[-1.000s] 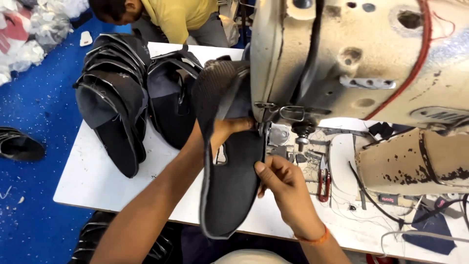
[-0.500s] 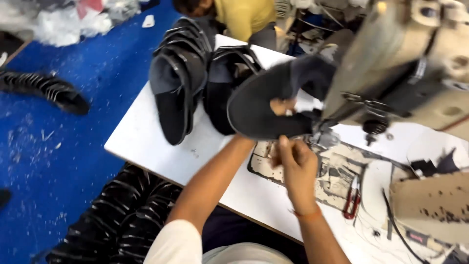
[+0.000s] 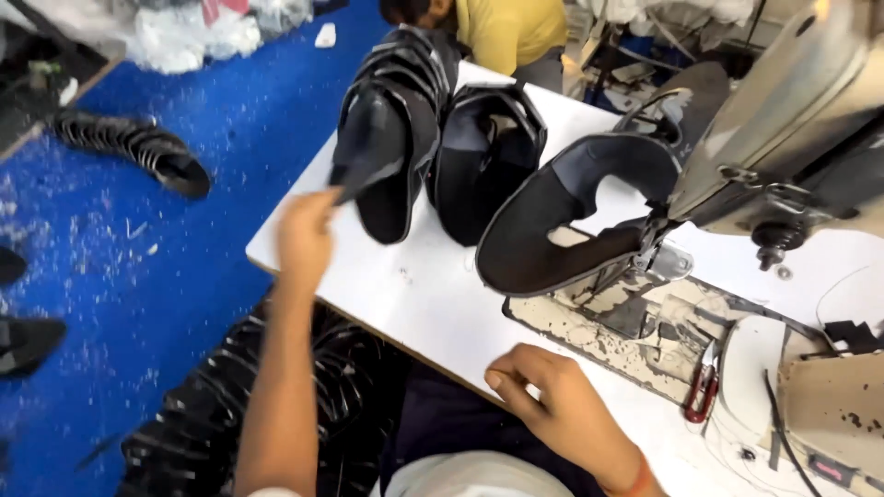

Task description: The person sews shoe upper components using an industrial sewing machine.

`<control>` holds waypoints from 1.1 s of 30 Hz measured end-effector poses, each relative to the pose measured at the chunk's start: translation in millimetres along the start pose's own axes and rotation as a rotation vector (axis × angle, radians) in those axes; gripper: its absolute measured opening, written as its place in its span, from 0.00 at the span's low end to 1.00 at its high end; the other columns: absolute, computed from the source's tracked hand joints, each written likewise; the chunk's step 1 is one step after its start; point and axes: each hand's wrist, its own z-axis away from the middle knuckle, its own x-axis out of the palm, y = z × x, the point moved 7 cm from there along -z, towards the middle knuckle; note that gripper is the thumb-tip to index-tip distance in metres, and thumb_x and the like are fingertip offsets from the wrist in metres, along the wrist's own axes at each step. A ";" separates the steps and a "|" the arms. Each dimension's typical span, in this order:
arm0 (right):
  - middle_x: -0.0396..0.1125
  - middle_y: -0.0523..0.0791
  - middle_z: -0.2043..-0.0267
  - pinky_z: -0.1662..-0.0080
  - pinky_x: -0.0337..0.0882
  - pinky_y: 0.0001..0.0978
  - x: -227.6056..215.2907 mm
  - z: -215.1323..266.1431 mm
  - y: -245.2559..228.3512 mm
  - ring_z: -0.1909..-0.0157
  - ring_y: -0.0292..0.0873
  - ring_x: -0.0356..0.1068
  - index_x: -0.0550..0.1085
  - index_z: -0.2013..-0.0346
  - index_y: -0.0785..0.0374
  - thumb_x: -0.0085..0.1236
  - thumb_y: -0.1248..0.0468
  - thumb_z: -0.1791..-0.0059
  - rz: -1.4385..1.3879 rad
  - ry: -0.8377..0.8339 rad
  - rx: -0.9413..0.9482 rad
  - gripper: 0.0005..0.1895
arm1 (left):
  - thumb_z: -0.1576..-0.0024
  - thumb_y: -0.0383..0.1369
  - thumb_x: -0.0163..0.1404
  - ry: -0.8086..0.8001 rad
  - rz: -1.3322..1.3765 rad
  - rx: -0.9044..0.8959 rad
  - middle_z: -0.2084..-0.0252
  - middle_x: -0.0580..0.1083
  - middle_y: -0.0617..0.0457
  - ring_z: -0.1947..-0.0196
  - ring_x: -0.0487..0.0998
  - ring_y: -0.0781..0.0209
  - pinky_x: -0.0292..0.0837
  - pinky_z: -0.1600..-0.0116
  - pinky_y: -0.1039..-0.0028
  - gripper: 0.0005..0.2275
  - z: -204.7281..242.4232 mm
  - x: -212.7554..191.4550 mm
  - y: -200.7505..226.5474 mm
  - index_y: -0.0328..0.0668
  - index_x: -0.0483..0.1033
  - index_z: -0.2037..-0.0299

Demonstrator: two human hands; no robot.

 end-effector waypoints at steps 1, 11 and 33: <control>0.75 0.44 0.70 0.67 0.74 0.30 -10.0 1.5 -7.7 0.70 0.38 0.75 0.80 0.64 0.65 0.62 0.63 0.52 0.003 0.066 -0.117 0.07 | 0.47 0.19 0.50 0.119 -0.184 0.137 0.57 0.78 0.46 0.54 0.76 0.45 0.70 0.48 0.59 0.17 1.4 -52.3 53.1 0.42 0.81 0.49; 0.67 0.46 0.62 0.61 0.69 0.30 -72.9 31.2 -63.0 0.62 0.38 0.66 0.69 0.52 0.70 0.65 0.55 0.51 0.027 0.381 -0.444 0.23 | 0.50 0.31 0.60 0.060 -0.011 0.916 0.63 0.77 0.66 0.50 0.75 0.66 0.67 0.40 0.54 0.04 119.9 -156.4 319.2 0.53 0.79 0.68; 0.55 0.32 0.78 0.74 0.52 0.24 -103.2 25.0 81.7 0.75 0.26 0.51 0.71 0.72 0.64 0.56 0.62 0.47 -0.384 0.389 0.172 0.12 | 0.43 0.32 0.64 -0.454 1.262 -0.595 0.62 0.81 0.47 0.65 0.78 0.65 0.75 0.57 0.74 0.12 157.5 194.3 222.0 0.26 0.83 0.58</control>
